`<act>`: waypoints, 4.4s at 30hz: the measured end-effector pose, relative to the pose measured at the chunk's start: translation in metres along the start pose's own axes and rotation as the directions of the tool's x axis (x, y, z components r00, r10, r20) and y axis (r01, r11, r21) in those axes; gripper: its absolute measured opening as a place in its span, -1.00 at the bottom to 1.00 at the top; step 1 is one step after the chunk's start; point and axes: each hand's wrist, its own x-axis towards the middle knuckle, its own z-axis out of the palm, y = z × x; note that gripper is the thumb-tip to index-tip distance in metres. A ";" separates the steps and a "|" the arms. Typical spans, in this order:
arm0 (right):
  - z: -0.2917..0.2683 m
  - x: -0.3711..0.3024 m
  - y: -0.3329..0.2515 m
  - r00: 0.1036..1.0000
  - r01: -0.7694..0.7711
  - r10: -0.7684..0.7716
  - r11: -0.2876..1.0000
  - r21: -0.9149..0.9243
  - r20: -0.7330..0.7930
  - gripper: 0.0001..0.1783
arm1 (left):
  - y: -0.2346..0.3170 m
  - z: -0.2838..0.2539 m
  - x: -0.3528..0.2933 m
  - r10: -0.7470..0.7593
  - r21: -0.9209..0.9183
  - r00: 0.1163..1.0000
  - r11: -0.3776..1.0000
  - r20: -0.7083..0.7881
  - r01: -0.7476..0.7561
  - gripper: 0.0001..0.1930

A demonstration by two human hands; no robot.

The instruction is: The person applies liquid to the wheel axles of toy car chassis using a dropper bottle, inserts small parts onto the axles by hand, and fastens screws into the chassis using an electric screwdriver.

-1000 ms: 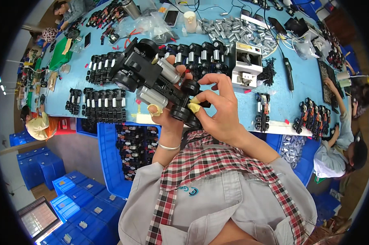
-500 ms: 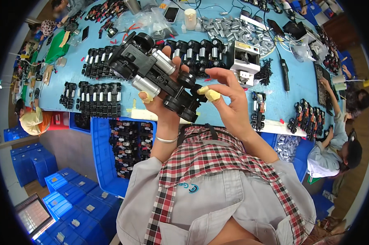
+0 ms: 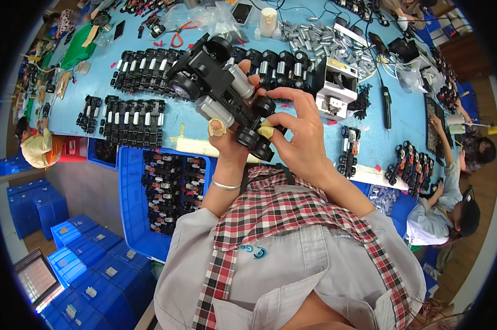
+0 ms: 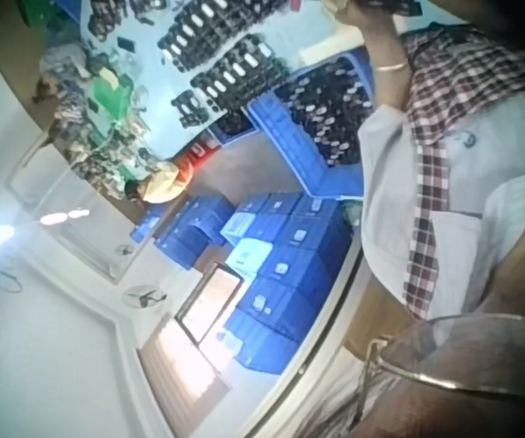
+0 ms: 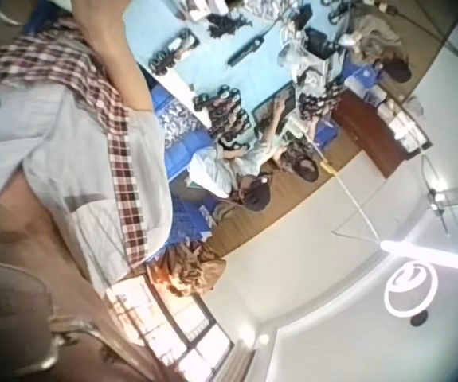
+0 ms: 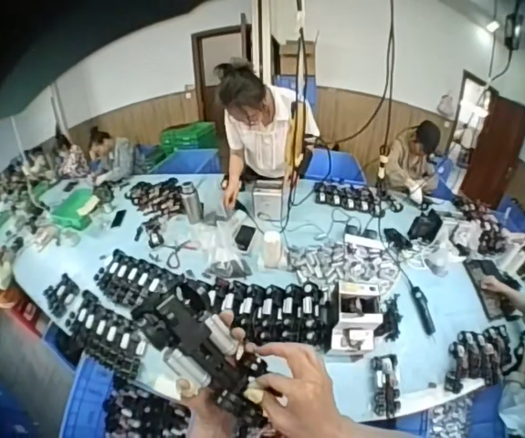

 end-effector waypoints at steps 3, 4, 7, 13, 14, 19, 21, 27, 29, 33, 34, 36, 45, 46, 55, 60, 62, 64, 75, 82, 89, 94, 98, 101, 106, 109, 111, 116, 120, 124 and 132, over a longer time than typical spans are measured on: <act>0.003 -0.001 0.001 1.000 0.000 0.000 1.000 -0.016 0.007 -0.89 | -0.001 0.001 -0.001 0.021 -0.067 0.997 0.997 -0.076 -0.026 -0.02; 0.004 -0.002 0.002 1.000 0.006 -0.006 0.999 -0.033 -0.003 -0.87 | 0.000 0.000 0.001 0.021 -0.076 0.999 0.997 -0.050 -0.025 -0.04; 0.009 -0.009 0.012 0.998 -0.053 0.055 0.994 0.100 -0.018 -0.84 | 0.004 -0.009 0.004 0.014 -0.117 1.000 0.993 -0.013 -0.016 -0.08; 0.010 -0.011 0.014 1.000 -0.021 0.024 0.980 0.196 -0.014 -0.84 | 0.012 -0.021 0.003 -0.005 -0.225 0.984 0.974 -0.178 -0.036 -0.30; 0.014 -0.011 0.014 0.997 0.072 -0.074 0.986 0.148 0.008 -0.84 | 0.013 -0.027 0.002 -0.005 -0.223 0.983 0.974 -0.181 -0.036 -0.30; 0.042 -0.007 0.011 0.991 0.074 -0.087 0.989 0.127 0.102 -0.79 | 0.031 -0.043 -0.008 -0.021 0.095 0.889 0.993 -0.457 0.072 -0.41; 0.047 -0.012 0.017 0.995 -0.005 -0.019 0.970 0.243 0.095 -0.77 | 0.047 -0.072 -0.015 -0.106 0.132 0.830 0.968 -0.548 0.211 -0.49; 0.050 -0.048 0.071 0.972 -0.218 0.197 0.959 0.182 0.124 -0.82 | 0.094 -0.246 -0.044 -0.142 0.388 0.644 0.693 -0.752 0.607 -0.74; 0.051 -0.070 0.093 0.903 -0.423 0.398 0.891 0.167 0.164 -0.82 | 0.106 -0.290 -0.041 0.054 0.698 0.705 0.206 -0.707 0.685 -0.70; 0.050 -0.110 0.111 0.835 -0.549 0.540 0.830 0.094 0.105 -0.81 | 0.124 -0.377 -0.044 0.150 0.742 0.884 -0.491 -0.444 0.456 -0.57; 0.050 -0.118 0.114 0.811 -0.584 0.577 0.809 0.071 0.097 -0.81 | 0.124 -0.387 -0.042 0.131 0.730 0.910 -0.557 -0.393 0.396 -0.59; 0.044 -0.152 0.136 0.807 -0.590 0.590 0.807 0.022 -0.001 -0.81 | 0.130 -0.396 -0.042 0.079 0.687 0.933 -0.656 -0.350 0.313 -0.63; -0.082 -0.301 0.234 0.299 -0.918 0.802 0.390 0.075 -0.517 -0.75 | 0.084 -0.288 -0.023 0.232 0.903 0.961 -0.364 -0.150 0.229 -0.59; -0.101 -0.307 0.251 0.275 -0.915 0.803 0.387 0.112 -0.529 -0.73 | 0.044 -0.271 -0.031 0.131 0.953 0.970 -0.202 -0.203 0.226 -0.52; -0.131 -0.245 0.386 0.627 -0.730 0.716 0.678 0.091 -0.308 -0.44 | -0.377 -0.005 -0.152 -0.610 0.721 0.692 0.269 -0.386 0.639 -0.16; -0.105 -0.244 0.408 0.688 -0.698 0.663 0.715 -0.022 -0.293 -0.44 | -0.363 -0.027 -0.163 -0.631 0.572 0.594 0.274 -0.500 0.773 -0.36; -0.113 -0.255 0.401 0.654 -0.628 0.688 0.725 0.283 -0.313 -0.52 | -0.299 -0.019 -0.160 -0.709 0.330 0.462 0.329 -0.532 0.885 -0.38; -0.114 -0.252 0.370 0.671 -0.438 0.643 0.745 0.502 -0.369 -0.56 | -0.235 -0.040 -0.159 -0.744 0.080 0.507 0.529 -0.434 0.845 -0.46; -0.140 -0.105 0.094 0.852 0.017 0.465 0.433 0.901 -0.240 -0.56 | -0.075 0.043 -0.033 -0.497 -0.330 0.858 0.838 -0.129 0.435 -0.10; -0.103 -0.100 0.046 0.857 0.117 0.325 0.633 0.765 -0.400 -0.60 | -0.047 0.071 -0.017 -0.528 -0.599 0.844 0.707 -0.096 0.375 -0.09; -0.099 -0.100 0.030 0.881 0.258 -0.041 0.877 0.405 -0.472 -0.60 | -0.032 0.062 -0.020 -0.487 -0.554 0.873 0.726 0.002 0.407 -0.12; -0.098 -0.101 0.024 0.878 0.266 -0.087 0.906 0.328 -0.471 -0.64 | -0.032 0.062 -0.022 -0.466 -0.581 0.885 0.712 0.028 0.393 -0.12; -0.101 -0.104 0.023 0.873 0.278 -0.103 0.909 0.310 -0.477 -0.64 | -0.034 0.064 -0.024 -0.452 -0.547 0.892 0.741 0.022 0.389 -0.11; -0.102 -0.106 0.022 0.873 0.271 -0.114 0.921 0.278 -0.475 -0.63 | -0.036 0.062 -0.024 -0.441 -0.533 0.896 0.747 0.051 0.397 -0.09; -0.105 -0.107 0.019 0.867 0.273 -0.117 0.925 0.265 -0.484 -0.60 | -0.037 0.080 -0.022 -0.461 -0.502 0.881 0.789 -0.102 0.354 -0.09; -0.107 -0.108 0.020 0.871 0.275 -0.135 0.930 0.243 -0.472 -0.60 | -0.037 0.083 -0.023 -0.449 -0.485 0.885 0.805 -0.123 0.341 -0.08; -0.108 -0.108 0.019 0.866 0.276 -0.129 0.930 0.245 -0.483 -0.60 | -0.039 0.081 -0.022 -0.446 -0.483 0.888 0.806 -0.115 0.342 -0.08; -0.108 -0.110 0.018 0.866 0.277 -0.139 0.934 0.228 -0.480 -0.59 | -0.038 0.072 -0.022 -0.424 -0.526 0.903 0.754 0.067 0.393 -0.08; -0.109 -0.111 0.016 0.862 0.275 -0.124 0.929 0.247 -0.492 -0.59 | -0.038 0.079 -0.024 -0.428 -0.530 0.903 0.760 0.027 0.376 -0.08; -0.110 -0.111 0.019 0.863 0.263 -0.132 0.941 0.211 -0.488 -0.60 | -0.040 0.090 -0.022 -0.443 -0.545 0.893 0.769 -0.080 0.333 -0.07; -0.110 -0.110 0.027 0.867 0.245 -0.105 0.941 0.233 -0.488 -0.65 | -0.049 0.084 -0.017 -0.423 -0.536 0.904 0.778 -0.060 0.328 -0.06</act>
